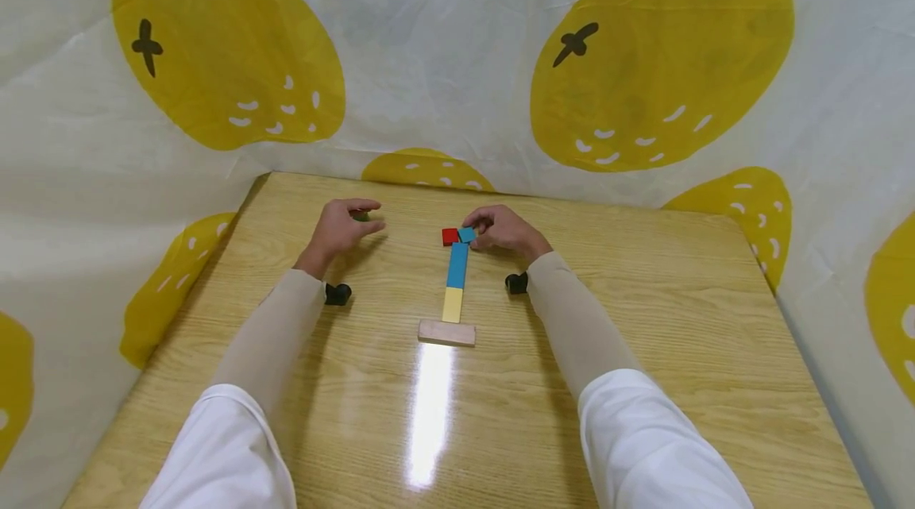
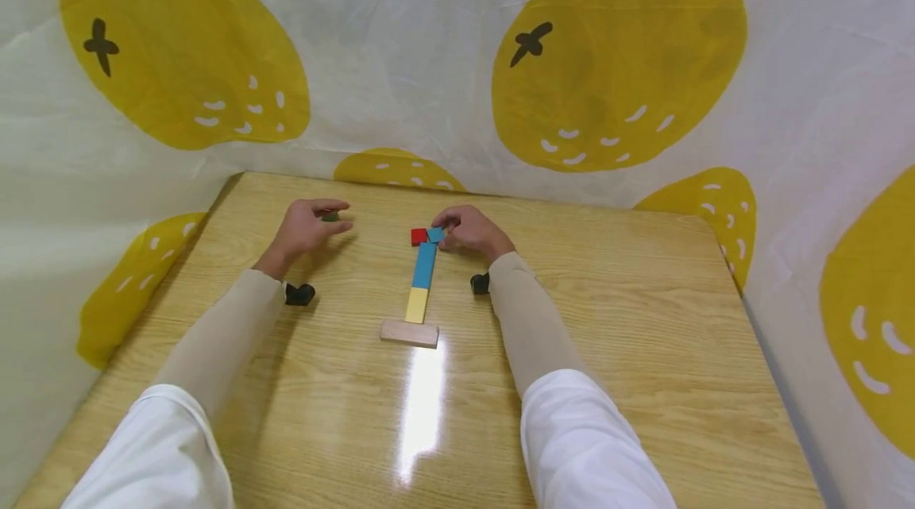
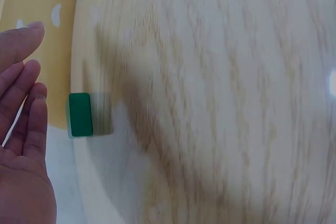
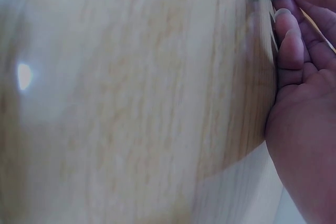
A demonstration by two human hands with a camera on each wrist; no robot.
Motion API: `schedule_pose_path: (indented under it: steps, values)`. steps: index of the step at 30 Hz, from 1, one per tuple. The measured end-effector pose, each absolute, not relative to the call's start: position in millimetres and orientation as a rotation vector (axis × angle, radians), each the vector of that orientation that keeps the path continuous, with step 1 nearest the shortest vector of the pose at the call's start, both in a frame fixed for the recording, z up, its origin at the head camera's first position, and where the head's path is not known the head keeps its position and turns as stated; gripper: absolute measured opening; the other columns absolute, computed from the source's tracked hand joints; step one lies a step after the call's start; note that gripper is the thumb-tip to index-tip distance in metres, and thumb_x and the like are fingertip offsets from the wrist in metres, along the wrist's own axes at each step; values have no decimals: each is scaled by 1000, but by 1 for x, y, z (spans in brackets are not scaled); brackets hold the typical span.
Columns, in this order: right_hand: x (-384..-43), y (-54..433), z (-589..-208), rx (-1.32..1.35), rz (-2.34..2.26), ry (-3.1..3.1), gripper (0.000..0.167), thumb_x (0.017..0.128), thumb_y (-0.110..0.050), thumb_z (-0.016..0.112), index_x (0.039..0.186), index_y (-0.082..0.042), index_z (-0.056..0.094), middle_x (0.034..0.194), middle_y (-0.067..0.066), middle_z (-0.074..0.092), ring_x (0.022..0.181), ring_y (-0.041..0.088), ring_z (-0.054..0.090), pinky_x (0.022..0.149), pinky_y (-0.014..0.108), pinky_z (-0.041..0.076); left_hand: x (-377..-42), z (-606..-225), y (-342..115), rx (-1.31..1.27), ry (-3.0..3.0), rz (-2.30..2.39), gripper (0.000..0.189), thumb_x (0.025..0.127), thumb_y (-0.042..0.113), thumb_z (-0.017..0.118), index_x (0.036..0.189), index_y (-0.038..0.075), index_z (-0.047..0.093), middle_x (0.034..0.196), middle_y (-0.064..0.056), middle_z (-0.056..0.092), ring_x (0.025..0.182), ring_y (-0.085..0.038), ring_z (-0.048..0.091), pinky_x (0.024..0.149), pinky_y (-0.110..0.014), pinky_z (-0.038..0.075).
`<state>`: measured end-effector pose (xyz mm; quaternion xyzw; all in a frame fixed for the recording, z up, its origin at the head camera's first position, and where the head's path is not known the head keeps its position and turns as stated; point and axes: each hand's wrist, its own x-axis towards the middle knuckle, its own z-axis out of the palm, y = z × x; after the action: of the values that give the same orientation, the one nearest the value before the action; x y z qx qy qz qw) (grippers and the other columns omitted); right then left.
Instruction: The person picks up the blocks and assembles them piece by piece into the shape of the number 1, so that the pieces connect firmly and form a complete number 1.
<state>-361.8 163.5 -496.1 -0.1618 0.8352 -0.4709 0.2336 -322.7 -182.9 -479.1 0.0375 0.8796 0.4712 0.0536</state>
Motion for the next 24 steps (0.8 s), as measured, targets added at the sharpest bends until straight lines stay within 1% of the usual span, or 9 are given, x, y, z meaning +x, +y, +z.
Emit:
schedule_pose_path:
  steps: [4, 9, 16, 24]
  values:
    - [-362, 165, -496, -447, -1303, 2292, 41, 88, 1, 78, 129, -2, 69, 100, 10, 57, 92, 24, 48, 76, 28, 46, -324, -482, -188, 88, 2663, 1447, 45, 95, 22, 78, 136, 5, 69, 147, -16, 63, 135, -38, 56, 111, -54, 49]
    - [-362, 165, -497, -455, -1297, 2293, 42, 89, 0, 78, 130, -1, 69, 102, 11, 58, 91, 22, 48, 77, 26, 47, -323, -486, -195, 65, 2659, 1459, 46, 95, 24, 78, 137, 6, 68, 147, -16, 63, 139, -39, 53, 111, -54, 49]
    - [-361, 164, -494, -454, -1294, 2296, 41, 88, 0, 78, 128, -2, 69, 99, 9, 57, 91, 22, 49, 76, 26, 47, -322, -487, -201, 49, 2708, 1412, 50, 95, 25, 78, 140, 6, 66, 155, -15, 56, 140, -44, 51, 112, -57, 48]
    - [-362, 163, -497, -453, -1294, 2294, 41, 89, -1, 78, 129, -1, 69, 101, 11, 57, 92, 21, 48, 78, 26, 46, -322, -493, -208, 20, 2719, 1422, 53, 94, 24, 79, 143, 8, 64, 155, -19, 53, 140, -45, 50, 109, -56, 50]
